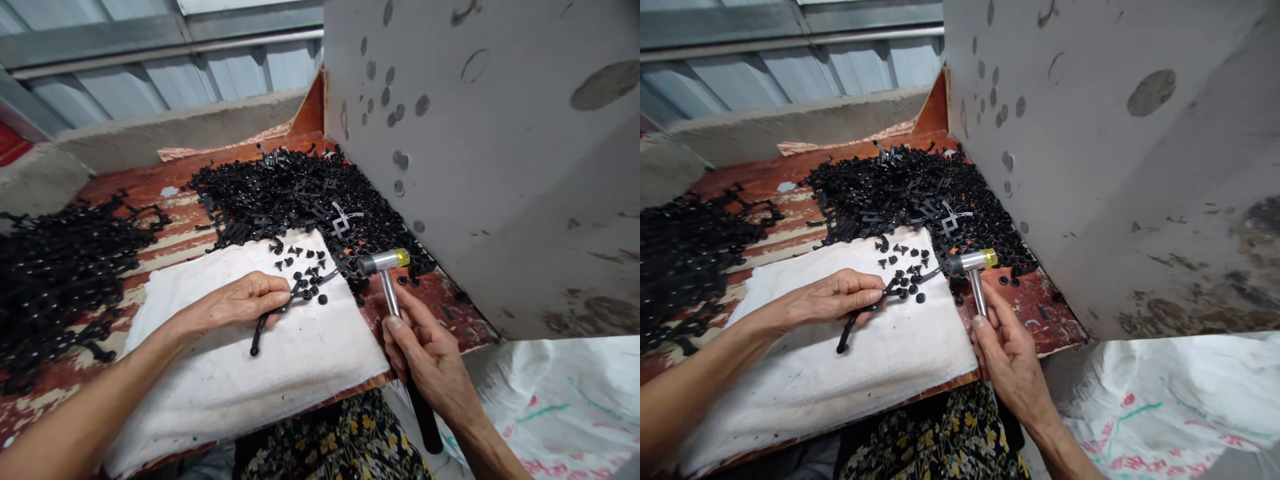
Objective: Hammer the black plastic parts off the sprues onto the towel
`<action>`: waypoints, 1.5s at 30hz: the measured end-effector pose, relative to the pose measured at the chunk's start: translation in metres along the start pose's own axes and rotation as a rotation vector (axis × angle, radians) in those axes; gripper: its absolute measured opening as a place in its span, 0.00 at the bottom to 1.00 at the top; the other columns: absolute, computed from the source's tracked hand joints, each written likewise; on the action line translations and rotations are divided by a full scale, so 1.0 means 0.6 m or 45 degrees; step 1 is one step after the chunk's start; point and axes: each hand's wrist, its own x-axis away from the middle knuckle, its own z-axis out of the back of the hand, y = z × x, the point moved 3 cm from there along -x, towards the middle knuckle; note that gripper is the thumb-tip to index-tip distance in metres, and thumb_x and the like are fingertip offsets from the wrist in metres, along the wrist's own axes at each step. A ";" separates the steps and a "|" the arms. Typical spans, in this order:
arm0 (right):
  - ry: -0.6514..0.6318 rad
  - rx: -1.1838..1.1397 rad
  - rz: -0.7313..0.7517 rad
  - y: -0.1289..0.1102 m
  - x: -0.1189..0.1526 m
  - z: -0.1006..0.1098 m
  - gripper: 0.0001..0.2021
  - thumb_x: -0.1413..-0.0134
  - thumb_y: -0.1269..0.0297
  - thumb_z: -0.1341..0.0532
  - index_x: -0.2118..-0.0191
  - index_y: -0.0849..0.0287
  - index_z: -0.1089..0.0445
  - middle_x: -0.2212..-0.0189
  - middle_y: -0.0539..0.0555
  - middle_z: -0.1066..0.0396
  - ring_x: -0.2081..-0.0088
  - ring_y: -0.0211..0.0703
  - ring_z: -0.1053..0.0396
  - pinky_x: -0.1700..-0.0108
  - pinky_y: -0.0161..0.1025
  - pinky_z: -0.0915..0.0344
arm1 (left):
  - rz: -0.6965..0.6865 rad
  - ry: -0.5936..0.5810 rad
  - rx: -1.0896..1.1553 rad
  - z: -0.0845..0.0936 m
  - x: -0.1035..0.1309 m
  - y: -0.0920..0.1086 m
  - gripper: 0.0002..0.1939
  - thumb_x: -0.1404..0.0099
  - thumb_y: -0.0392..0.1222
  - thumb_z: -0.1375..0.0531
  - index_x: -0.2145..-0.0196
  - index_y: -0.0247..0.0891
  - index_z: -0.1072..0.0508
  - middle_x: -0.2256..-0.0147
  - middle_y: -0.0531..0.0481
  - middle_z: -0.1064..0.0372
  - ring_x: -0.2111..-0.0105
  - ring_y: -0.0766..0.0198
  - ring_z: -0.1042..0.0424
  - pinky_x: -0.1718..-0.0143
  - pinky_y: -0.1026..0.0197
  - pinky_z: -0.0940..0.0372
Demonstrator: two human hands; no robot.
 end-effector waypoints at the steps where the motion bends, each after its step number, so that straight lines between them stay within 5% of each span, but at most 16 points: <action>1: -0.010 0.022 0.004 -0.003 0.000 -0.002 0.18 0.40 0.56 0.40 0.46 0.55 0.33 0.81 0.42 0.42 0.85 0.32 0.50 0.85 0.32 0.52 | -0.024 -0.017 -0.028 -0.007 0.003 0.004 0.21 0.33 0.55 0.47 0.77 0.37 0.36 0.81 0.54 0.40 0.82 0.71 0.49 0.80 0.66 0.52; 4: -0.016 0.097 0.028 -0.016 0.006 -0.014 0.07 0.41 0.58 0.39 0.60 0.55 0.32 0.77 0.46 0.36 0.82 0.33 0.46 0.82 0.33 0.50 | -0.084 -0.097 -0.162 -0.037 0.014 0.021 0.21 0.29 0.52 0.52 0.75 0.37 0.36 0.79 0.55 0.40 0.79 0.70 0.45 0.77 0.66 0.49; 8: -0.112 0.298 0.117 -0.040 0.017 -0.044 0.04 0.43 0.62 0.41 0.64 0.55 0.34 0.71 0.48 0.34 0.74 0.37 0.39 0.73 0.35 0.42 | -0.179 -0.175 -0.379 -0.073 0.023 0.048 0.18 0.28 0.47 0.54 0.73 0.39 0.38 0.79 0.58 0.44 0.80 0.70 0.46 0.76 0.66 0.49; 17: -0.325 0.362 0.092 -0.033 0.012 -0.081 0.05 0.44 0.64 0.42 0.70 0.55 0.38 0.76 0.45 0.41 0.73 0.39 0.42 0.69 0.37 0.43 | -0.200 0.008 -0.668 -0.100 0.045 0.046 0.15 0.29 0.44 0.54 0.69 0.39 0.31 0.73 0.52 0.31 0.73 0.64 0.34 0.67 0.61 0.44; 19: -0.297 0.292 0.114 -0.035 0.011 -0.083 0.05 0.44 0.64 0.42 0.70 0.55 0.37 0.75 0.46 0.41 0.72 0.39 0.41 0.68 0.37 0.42 | -0.198 0.157 -0.583 -0.099 0.050 0.041 0.13 0.31 0.46 0.51 0.66 0.40 0.29 0.70 0.50 0.29 0.70 0.61 0.32 0.65 0.59 0.42; 21: -0.233 0.195 0.107 -0.037 0.010 -0.081 0.06 0.43 0.63 0.41 0.70 0.55 0.37 0.74 0.46 0.40 0.72 0.39 0.41 0.69 0.37 0.41 | -0.189 0.465 -0.381 -0.088 0.056 0.034 0.11 0.34 0.49 0.45 0.61 0.41 0.29 0.64 0.48 0.27 0.64 0.59 0.30 0.62 0.58 0.39; 24: -0.136 0.051 0.011 -0.035 0.007 -0.077 0.08 0.43 0.61 0.39 0.69 0.54 0.39 0.73 0.46 0.38 0.75 0.36 0.43 0.75 0.34 0.44 | -0.081 0.879 0.101 -0.074 0.069 0.012 0.23 0.42 0.55 0.38 0.54 0.40 0.33 0.55 0.44 0.28 0.60 0.57 0.30 0.62 0.57 0.35; 26: -0.094 -0.014 -0.040 -0.032 0.005 -0.076 0.09 0.44 0.59 0.38 0.68 0.54 0.39 0.73 0.46 0.37 0.78 0.34 0.45 0.79 0.33 0.46 | 0.042 0.841 0.418 -0.079 0.070 -0.001 0.28 0.44 0.59 0.36 0.53 0.39 0.35 0.56 0.43 0.27 0.64 0.59 0.29 0.66 0.58 0.34; 28: -0.078 -0.052 -0.062 -0.031 0.003 -0.079 0.11 0.44 0.57 0.37 0.68 0.53 0.39 0.72 0.46 0.36 0.80 0.32 0.47 0.81 0.32 0.48 | 0.141 0.644 0.641 -0.093 0.066 -0.004 0.30 0.46 0.62 0.35 0.55 0.37 0.34 0.64 0.45 0.25 0.71 0.63 0.29 0.70 0.60 0.35; 32: -0.155 -0.050 -0.090 -0.036 0.001 -0.093 0.11 0.44 0.56 0.36 0.67 0.53 0.39 0.77 0.44 0.38 0.83 0.31 0.48 0.84 0.31 0.49 | 0.183 0.439 0.884 -0.110 0.053 0.010 0.31 0.55 0.62 0.30 0.65 0.34 0.32 0.76 0.49 0.27 0.79 0.68 0.33 0.76 0.64 0.37; 38: -0.215 -0.051 -0.120 -0.035 0.002 -0.089 0.12 0.40 0.52 0.40 0.65 0.54 0.39 0.84 0.39 0.43 0.86 0.30 0.50 0.85 0.29 0.52 | 0.182 0.612 0.996 -0.075 0.038 0.003 0.23 0.55 0.52 0.27 0.72 0.34 0.31 0.88 0.55 0.37 0.88 0.73 0.43 0.87 0.71 0.51; 45: -0.094 -0.184 -0.158 -0.004 0.006 -0.063 0.13 0.41 0.51 0.39 0.64 0.54 0.40 0.83 0.40 0.39 0.87 0.30 0.48 0.87 0.27 0.50 | 0.280 0.778 1.044 -0.021 0.014 -0.017 0.09 0.47 0.33 0.32 0.77 0.30 0.30 0.85 0.55 0.37 0.90 0.80 0.54 0.89 0.73 0.60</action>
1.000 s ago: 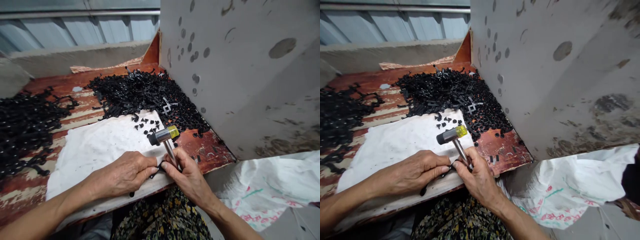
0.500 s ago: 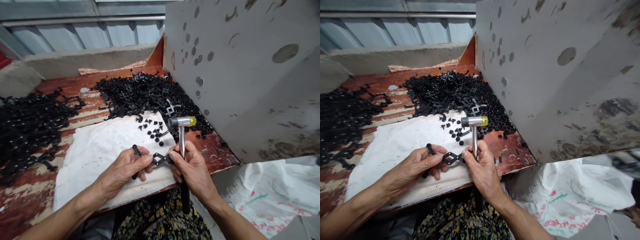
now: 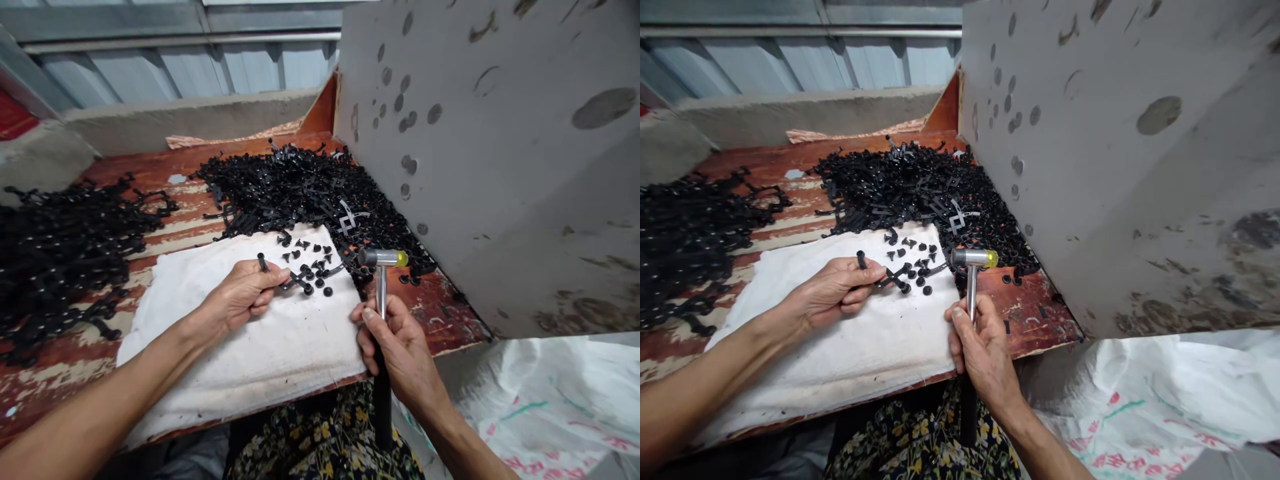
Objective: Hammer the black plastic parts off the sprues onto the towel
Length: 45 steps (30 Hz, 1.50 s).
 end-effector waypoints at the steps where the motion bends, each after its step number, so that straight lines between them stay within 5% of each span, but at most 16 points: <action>1: -0.001 -0.003 -0.010 0.002 0.000 0.000 0.14 0.41 0.51 0.39 0.65 0.54 0.40 0.82 0.40 0.38 0.87 0.29 0.49 0.87 0.27 0.50 | 0.008 -0.003 -0.005 -0.001 -0.003 0.001 0.08 0.46 0.32 0.33 0.77 0.30 0.30 0.85 0.55 0.38 0.90 0.80 0.54 0.89 0.73 0.60; 19: 0.024 -0.055 -0.046 0.002 -0.001 0.003 0.15 0.44 0.51 0.37 0.65 0.53 0.41 0.75 0.45 0.31 0.86 0.28 0.47 0.87 0.27 0.48 | 0.030 -0.072 -0.122 0.008 -0.035 -0.002 0.12 0.49 0.37 0.29 0.76 0.32 0.29 0.81 0.50 0.32 0.88 0.80 0.55 0.87 0.69 0.63; 45: 0.034 -0.058 -0.046 0.003 0.000 0.004 0.14 0.44 0.52 0.36 0.64 0.54 0.40 0.73 0.44 0.31 0.86 0.26 0.46 0.87 0.26 0.46 | 0.081 -0.054 -0.165 0.001 -0.029 0.001 0.11 0.46 0.37 0.30 0.76 0.32 0.30 0.80 0.49 0.31 0.88 0.80 0.56 0.87 0.69 0.64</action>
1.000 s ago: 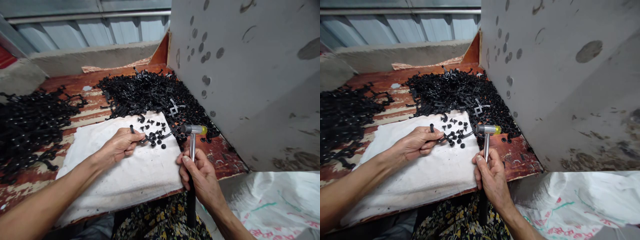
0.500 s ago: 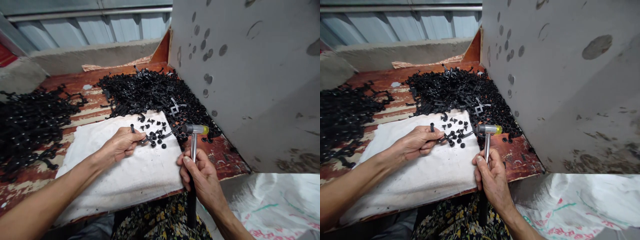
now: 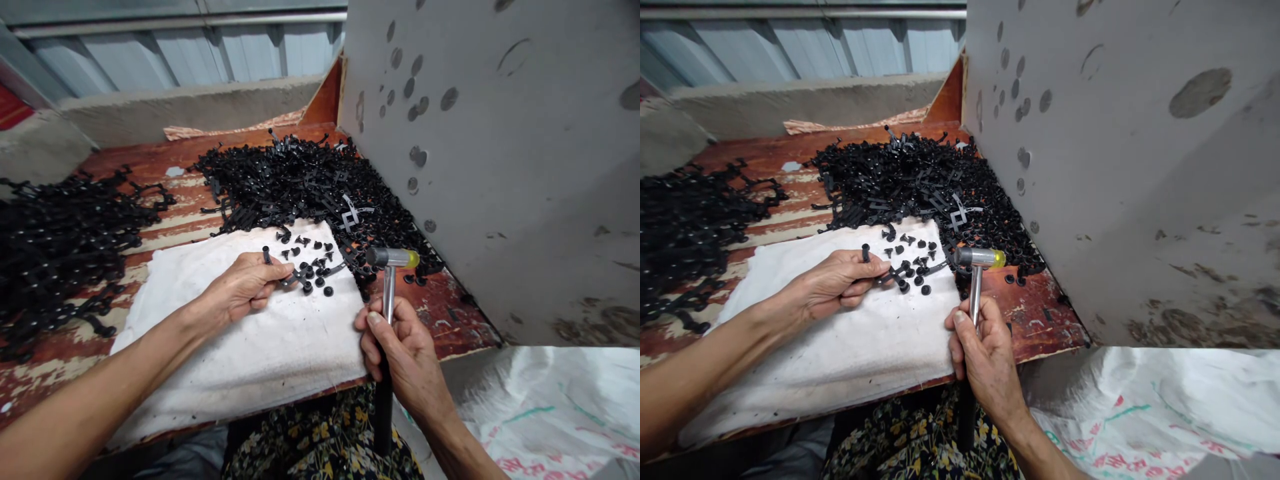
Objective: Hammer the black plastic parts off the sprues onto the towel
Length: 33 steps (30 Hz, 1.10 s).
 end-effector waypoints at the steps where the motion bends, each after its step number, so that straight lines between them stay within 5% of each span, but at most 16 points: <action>1: -0.001 -0.005 0.002 0.000 0.000 0.000 0.14 0.44 0.52 0.36 0.64 0.54 0.40 0.73 0.44 0.31 0.86 0.26 0.46 0.87 0.26 0.46 | -0.005 -0.001 0.002 0.000 -0.001 0.000 0.11 0.46 0.37 0.30 0.76 0.32 0.30 0.80 0.49 0.31 0.88 0.80 0.56 0.87 0.69 0.64; 11: 0.000 -0.004 0.012 0.002 0.001 0.001 0.15 0.44 0.52 0.36 0.63 0.54 0.41 0.73 0.44 0.31 0.86 0.27 0.46 0.87 0.26 0.46 | -0.015 0.013 0.040 0.000 -0.003 -0.002 0.12 0.48 0.36 0.29 0.76 0.32 0.30 0.79 0.48 0.30 0.89 0.81 0.57 0.88 0.69 0.65; 24: -0.003 0.011 -0.007 0.001 0.000 0.001 0.15 0.44 0.52 0.36 0.63 0.54 0.41 0.74 0.44 0.31 0.86 0.27 0.46 0.87 0.26 0.46 | -0.036 0.113 -0.001 -0.012 0.008 0.008 0.12 0.38 0.31 0.38 0.79 0.32 0.32 0.83 0.50 0.33 0.90 0.80 0.58 0.89 0.70 0.65; 33: -0.123 0.233 0.056 -0.002 0.006 0.006 0.10 0.34 0.54 0.45 0.55 0.54 0.36 0.72 0.45 0.33 0.83 0.29 0.45 0.85 0.27 0.42 | -0.119 0.245 -0.318 -0.017 0.014 0.035 0.15 0.39 0.30 0.38 0.82 0.34 0.33 0.92 0.61 0.51 0.91 0.76 0.54 0.90 0.70 0.59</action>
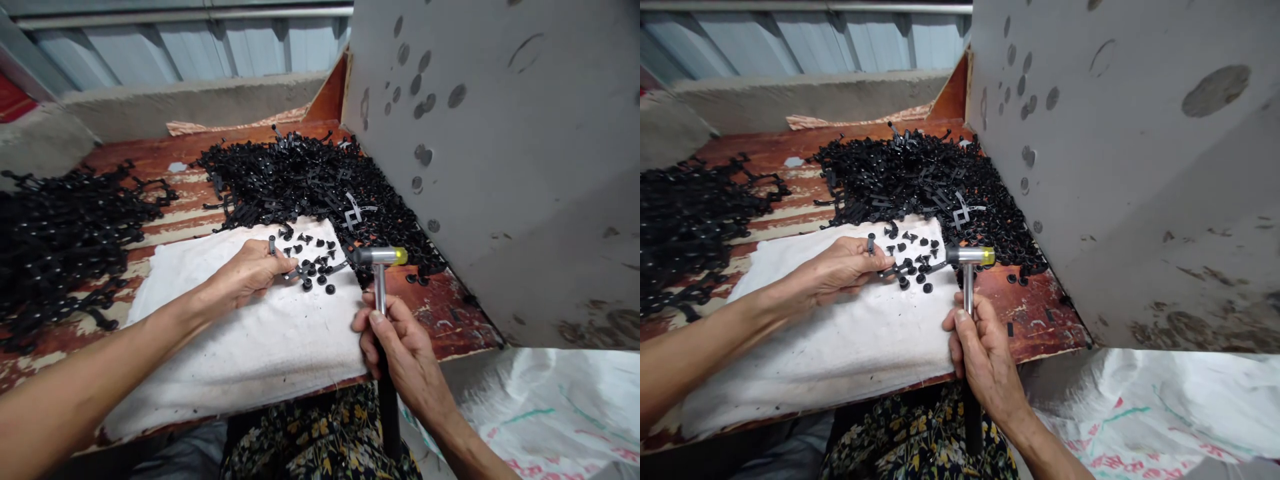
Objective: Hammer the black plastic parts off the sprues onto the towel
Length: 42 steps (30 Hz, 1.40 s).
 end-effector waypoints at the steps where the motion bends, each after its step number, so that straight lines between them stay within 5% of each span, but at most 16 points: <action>1: -0.038 0.126 0.030 -0.004 0.001 0.002 0.11 0.33 0.56 0.47 0.52 0.55 0.35 0.72 0.46 0.32 0.82 0.31 0.42 0.83 0.28 0.39 | -0.042 -0.006 -0.040 0.001 -0.003 0.001 0.15 0.40 0.30 0.37 0.82 0.34 0.33 0.92 0.60 0.49 0.91 0.76 0.53 0.90 0.70 0.58; 4: -0.092 0.580 0.342 -0.028 -0.002 0.009 0.17 0.32 0.65 0.49 0.41 0.58 0.37 0.63 0.54 0.25 0.67 0.39 0.27 0.63 0.38 0.26 | -0.129 -0.063 -0.097 0.003 -0.013 0.001 0.13 0.42 0.30 0.38 0.82 0.33 0.31 0.89 0.56 0.40 0.91 0.76 0.53 0.90 0.69 0.60; 6: -0.100 0.789 0.665 -0.049 -0.007 0.009 0.22 0.34 0.71 0.49 0.36 0.59 0.41 0.50 0.60 0.26 0.51 0.44 0.27 0.47 0.44 0.30 | -0.146 -0.082 -0.085 0.004 -0.015 0.001 0.12 0.44 0.29 0.38 0.83 0.33 0.31 0.87 0.54 0.37 0.91 0.77 0.53 0.90 0.69 0.61; 8: -0.128 0.906 0.905 -0.065 -0.016 0.008 0.26 0.35 0.76 0.50 0.33 0.57 0.45 0.43 0.62 0.31 0.45 0.45 0.31 0.43 0.45 0.32 | -0.130 -0.089 -0.071 0.003 -0.014 0.002 0.12 0.45 0.28 0.38 0.83 0.33 0.32 0.87 0.55 0.38 0.91 0.77 0.53 0.90 0.69 0.61; 10: -0.174 1.036 1.014 -0.074 -0.026 0.006 0.29 0.36 0.79 0.51 0.31 0.57 0.47 0.47 0.63 0.29 0.50 0.46 0.28 0.50 0.45 0.28 | -0.098 -0.087 -0.061 0.001 -0.012 0.004 0.13 0.45 0.28 0.39 0.84 0.33 0.33 0.89 0.56 0.40 0.91 0.78 0.54 0.90 0.69 0.62; 13: -0.287 1.265 1.016 -0.080 -0.035 0.000 0.30 0.38 0.79 0.52 0.32 0.62 0.46 0.62 0.61 0.26 0.69 0.45 0.28 0.68 0.43 0.25 | -0.079 -0.079 -0.030 0.001 -0.009 0.005 0.14 0.45 0.28 0.39 0.85 0.33 0.34 0.90 0.56 0.42 0.91 0.77 0.54 0.90 0.69 0.62; 19: -0.127 1.193 1.180 -0.101 -0.029 -0.003 0.35 0.39 0.80 0.50 0.28 0.54 0.55 0.66 0.55 0.32 0.66 0.44 0.31 0.66 0.39 0.28 | -0.147 -0.100 -0.041 0.002 -0.012 0.001 0.12 0.45 0.30 0.38 0.84 0.32 0.32 0.87 0.52 0.36 0.91 0.77 0.53 0.90 0.68 0.61; 22: -0.244 1.367 1.119 -0.096 -0.030 -0.005 0.35 0.41 0.81 0.51 0.29 0.56 0.53 0.68 0.55 0.31 0.74 0.42 0.34 0.74 0.37 0.30 | -0.130 -0.099 -0.037 0.003 -0.012 0.002 0.13 0.45 0.29 0.39 0.85 0.33 0.33 0.89 0.54 0.40 0.91 0.77 0.54 0.90 0.68 0.60; 27: -0.133 1.200 1.113 -0.102 -0.026 0.002 0.37 0.39 0.79 0.49 0.28 0.50 0.59 0.59 0.58 0.29 0.66 0.44 0.30 0.64 0.41 0.27 | -0.145 -0.106 -0.047 0.003 -0.014 0.002 0.12 0.46 0.30 0.38 0.84 0.34 0.33 0.88 0.53 0.38 0.90 0.76 0.54 0.90 0.68 0.61; 31: -0.325 1.425 1.012 -0.094 -0.033 -0.005 0.35 0.43 0.80 0.52 0.29 0.58 0.52 0.67 0.56 0.30 0.74 0.43 0.33 0.73 0.40 0.29 | -0.138 -0.056 -0.083 0.003 -0.014 0.002 0.13 0.48 0.29 0.38 0.85 0.35 0.34 0.87 0.53 0.37 0.90 0.75 0.51 0.89 0.67 0.59; 35: -0.256 1.210 1.006 -0.100 -0.032 0.000 0.33 0.39 0.79 0.51 0.29 0.57 0.53 0.58 0.60 0.28 0.63 0.47 0.29 0.62 0.44 0.26 | -0.159 -0.051 -0.162 0.001 -0.017 0.004 0.13 0.48 0.29 0.38 0.84 0.37 0.35 0.90 0.57 0.45 0.90 0.74 0.53 0.89 0.67 0.60; 42: -0.293 1.197 0.953 -0.065 -0.036 0.013 0.32 0.38 0.79 0.51 0.30 0.59 0.51 0.57 0.62 0.26 0.61 0.49 0.26 0.59 0.49 0.25 | -0.201 -0.013 -0.290 0.000 -0.017 0.027 0.14 0.50 0.27 0.37 0.84 0.37 0.37 0.90 0.60 0.47 0.89 0.75 0.53 0.89 0.68 0.58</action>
